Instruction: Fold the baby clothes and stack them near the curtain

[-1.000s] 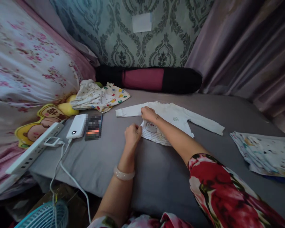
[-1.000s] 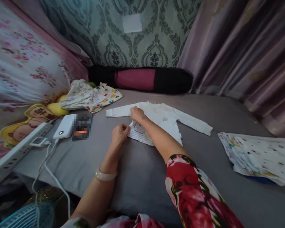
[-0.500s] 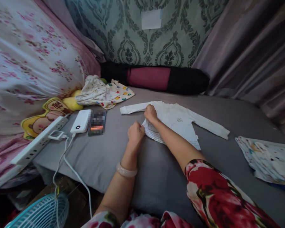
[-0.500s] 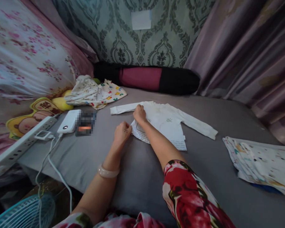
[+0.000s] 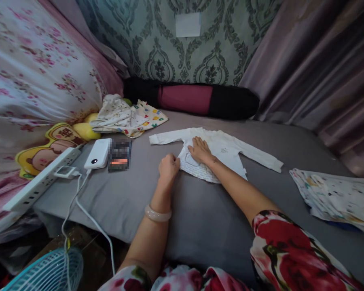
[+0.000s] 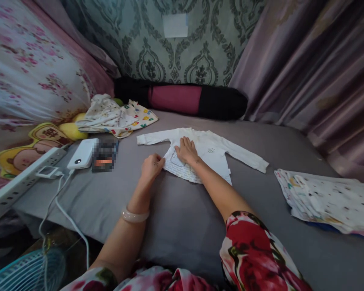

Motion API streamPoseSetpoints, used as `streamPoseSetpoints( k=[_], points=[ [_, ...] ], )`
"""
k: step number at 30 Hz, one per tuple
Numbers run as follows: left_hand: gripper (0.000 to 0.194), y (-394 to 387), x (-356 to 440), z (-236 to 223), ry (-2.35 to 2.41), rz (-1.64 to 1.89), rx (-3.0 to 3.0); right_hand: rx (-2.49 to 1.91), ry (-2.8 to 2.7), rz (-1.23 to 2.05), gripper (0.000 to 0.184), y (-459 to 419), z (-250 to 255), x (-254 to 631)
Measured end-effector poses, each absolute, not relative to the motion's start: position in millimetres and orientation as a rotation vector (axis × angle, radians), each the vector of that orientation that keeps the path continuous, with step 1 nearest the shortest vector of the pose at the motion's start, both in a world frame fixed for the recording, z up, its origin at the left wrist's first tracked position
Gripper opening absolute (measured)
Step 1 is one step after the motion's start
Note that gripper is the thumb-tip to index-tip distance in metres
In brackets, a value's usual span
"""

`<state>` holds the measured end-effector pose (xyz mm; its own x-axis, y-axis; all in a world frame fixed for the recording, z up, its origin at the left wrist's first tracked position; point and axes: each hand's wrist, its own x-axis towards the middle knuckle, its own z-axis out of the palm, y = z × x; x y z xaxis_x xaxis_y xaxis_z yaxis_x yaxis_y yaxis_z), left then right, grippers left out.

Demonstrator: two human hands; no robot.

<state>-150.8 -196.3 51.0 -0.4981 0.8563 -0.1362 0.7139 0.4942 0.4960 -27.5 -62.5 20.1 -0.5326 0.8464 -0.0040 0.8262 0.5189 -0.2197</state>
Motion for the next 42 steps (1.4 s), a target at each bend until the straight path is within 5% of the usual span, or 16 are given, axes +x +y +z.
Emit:
streamPoseSetpoints(
  k=[14,26,42],
  points=[
    [0.037,-195,-161,44,2.295,0.6,1.376,-1.39,-2.675,0.378,0.067,-134,21,-41],
    [0.03,-196,-167,40,1.986,0.969,1.078,-1.389,-2.581,0.371,0.064,-139,17,-40],
    [0.032,-198,-172,37,2.284,0.725,1.271,-1.073,-2.823,0.472,0.062,-196,29,-23]
  ],
)
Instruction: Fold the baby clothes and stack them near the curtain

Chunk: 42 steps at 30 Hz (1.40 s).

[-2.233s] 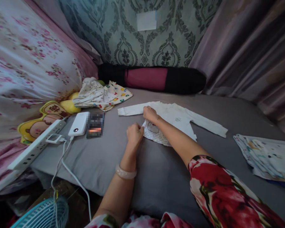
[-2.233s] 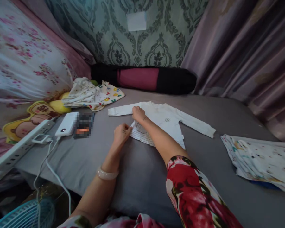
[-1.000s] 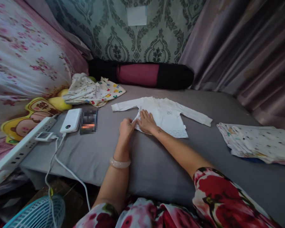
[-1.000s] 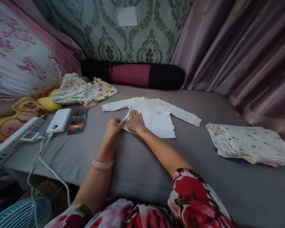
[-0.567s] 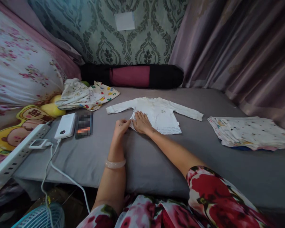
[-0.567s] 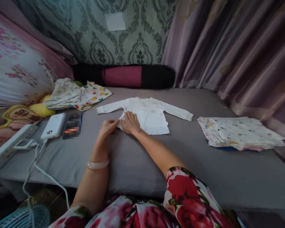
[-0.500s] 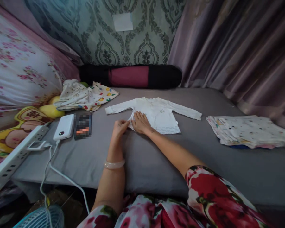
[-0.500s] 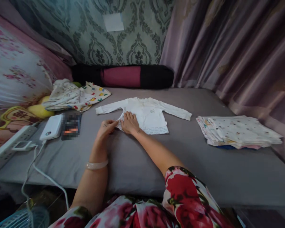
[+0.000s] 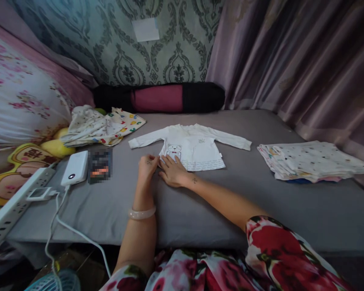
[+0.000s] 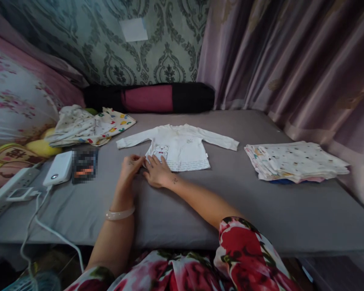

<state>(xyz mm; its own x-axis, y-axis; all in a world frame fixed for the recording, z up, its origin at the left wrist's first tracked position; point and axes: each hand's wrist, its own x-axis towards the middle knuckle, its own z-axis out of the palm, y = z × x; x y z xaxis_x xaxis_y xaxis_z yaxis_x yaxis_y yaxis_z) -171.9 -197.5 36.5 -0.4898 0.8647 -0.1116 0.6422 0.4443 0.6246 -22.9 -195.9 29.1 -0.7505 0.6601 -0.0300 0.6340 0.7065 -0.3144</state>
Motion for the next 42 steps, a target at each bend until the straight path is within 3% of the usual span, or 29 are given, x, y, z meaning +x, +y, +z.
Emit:
streamPoseSetpoints(
  k=[6,8,12,17,22,42],
  points=[
    [0.028,-202,-150,43,2.449,0.742,1.581,-0.577,-2.851,0.94,0.039,-205,61,21],
    [0.029,-202,-133,43,2.398,0.797,1.786,-0.592,-2.703,1.007,0.036,-194,68,44],
    [0.033,-202,-91,37,2.021,0.817,2.181,-1.086,-2.511,0.656,0.04,-157,55,85],
    [0.047,-201,-61,24,1.891,0.473,2.253,-1.424,-2.629,0.331,0.055,-129,24,105],
    [0.051,-200,-61,24,1.891,0.316,2.177,-1.535,-2.641,0.307,0.062,-112,19,88],
    [0.051,-200,-61,27,1.896,0.279,2.171,-1.889,-2.373,0.244,0.067,7,14,46]
  ],
)
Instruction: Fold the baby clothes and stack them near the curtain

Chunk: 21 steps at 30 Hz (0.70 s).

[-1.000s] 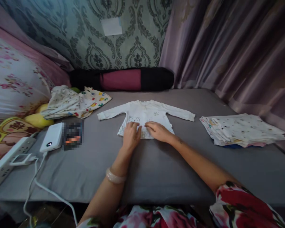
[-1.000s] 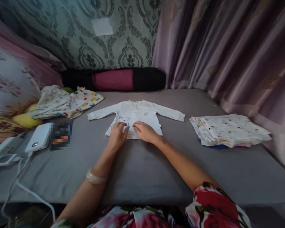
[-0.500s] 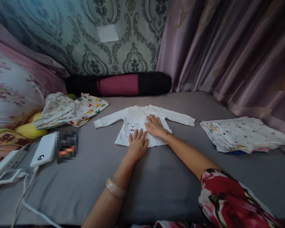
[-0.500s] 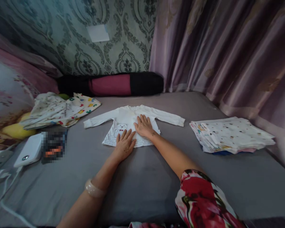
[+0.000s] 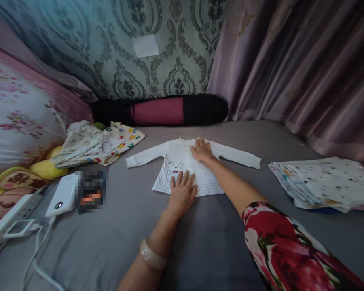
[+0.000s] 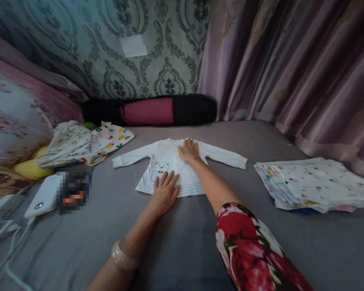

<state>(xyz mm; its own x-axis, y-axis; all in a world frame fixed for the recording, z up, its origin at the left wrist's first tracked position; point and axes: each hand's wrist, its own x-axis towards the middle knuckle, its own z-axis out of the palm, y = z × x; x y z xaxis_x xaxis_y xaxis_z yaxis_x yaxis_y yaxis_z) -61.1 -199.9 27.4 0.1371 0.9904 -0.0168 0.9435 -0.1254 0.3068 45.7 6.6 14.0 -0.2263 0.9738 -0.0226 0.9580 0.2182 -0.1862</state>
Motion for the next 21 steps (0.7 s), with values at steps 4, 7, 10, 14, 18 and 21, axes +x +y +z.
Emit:
streamPoseSetpoints(
  k=[4,7,10,14,18,21],
  points=[
    [0.05,-199,-61,27,1.898,0.305,2.167,-1.892,-2.325,0.194,0.066,13,11,42],
    [0.049,-199,-61,27,1.89,0.315,2.157,-1.887,-2.322,0.161,0.065,13,11,42],
    [0.05,-200,-63,28,1.872,0.328,2.161,-1.876,-2.361,0.163,0.063,15,17,44],
    [0.05,-200,-65,31,1.852,0.369,2.173,-1.9,-2.41,0.236,0.057,19,32,45],
    [0.05,-199,-67,30,1.862,0.447,2.152,-1.88,-2.407,0.179,0.047,23,43,31],
    [0.055,-197,-70,26,1.95,0.513,2.116,-1.712,-2.443,0.123,0.044,26,44,12]
  ],
)
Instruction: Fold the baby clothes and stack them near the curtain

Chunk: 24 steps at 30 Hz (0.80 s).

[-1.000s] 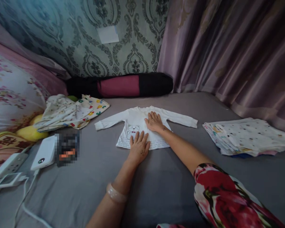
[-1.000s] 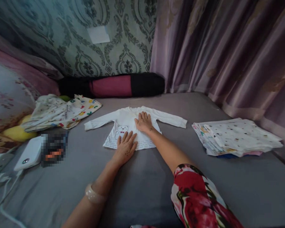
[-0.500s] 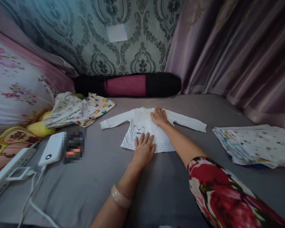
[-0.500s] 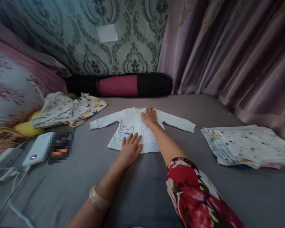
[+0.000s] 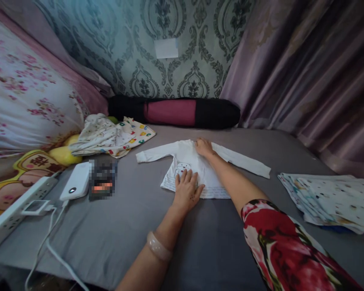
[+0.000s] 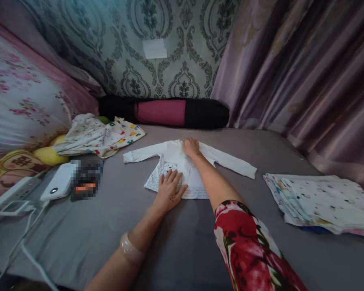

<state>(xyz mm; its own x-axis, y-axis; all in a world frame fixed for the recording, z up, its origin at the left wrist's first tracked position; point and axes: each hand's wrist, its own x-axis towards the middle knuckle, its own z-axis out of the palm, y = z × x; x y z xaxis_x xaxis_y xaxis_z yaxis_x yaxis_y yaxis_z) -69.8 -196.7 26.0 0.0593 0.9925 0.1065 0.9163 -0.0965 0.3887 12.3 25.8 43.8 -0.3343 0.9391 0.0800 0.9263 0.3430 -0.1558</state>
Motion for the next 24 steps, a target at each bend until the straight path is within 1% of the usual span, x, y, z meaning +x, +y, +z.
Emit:
streamPoseSetpoints(
  k=[5,8,13,17,24],
  points=[
    [0.082,-195,-75,18,2.156,0.515,1.975,-1.6,-2.515,0.141,0.041,37,39,-16],
    [0.09,-194,-76,18,2.175,0.471,1.904,-1.586,-2.526,0.132,0.039,48,35,-25],
    [0.093,-194,-74,22,2.185,0.396,1.856,-1.667,-2.54,0.123,0.034,68,30,-29],
    [0.095,-194,-73,24,2.205,0.338,1.83,-1.641,-2.522,0.068,0.028,74,28,-29],
    [0.096,-194,-72,23,2.199,0.327,1.827,-1.625,-2.331,-0.04,0.031,62,19,-33]
  ],
)
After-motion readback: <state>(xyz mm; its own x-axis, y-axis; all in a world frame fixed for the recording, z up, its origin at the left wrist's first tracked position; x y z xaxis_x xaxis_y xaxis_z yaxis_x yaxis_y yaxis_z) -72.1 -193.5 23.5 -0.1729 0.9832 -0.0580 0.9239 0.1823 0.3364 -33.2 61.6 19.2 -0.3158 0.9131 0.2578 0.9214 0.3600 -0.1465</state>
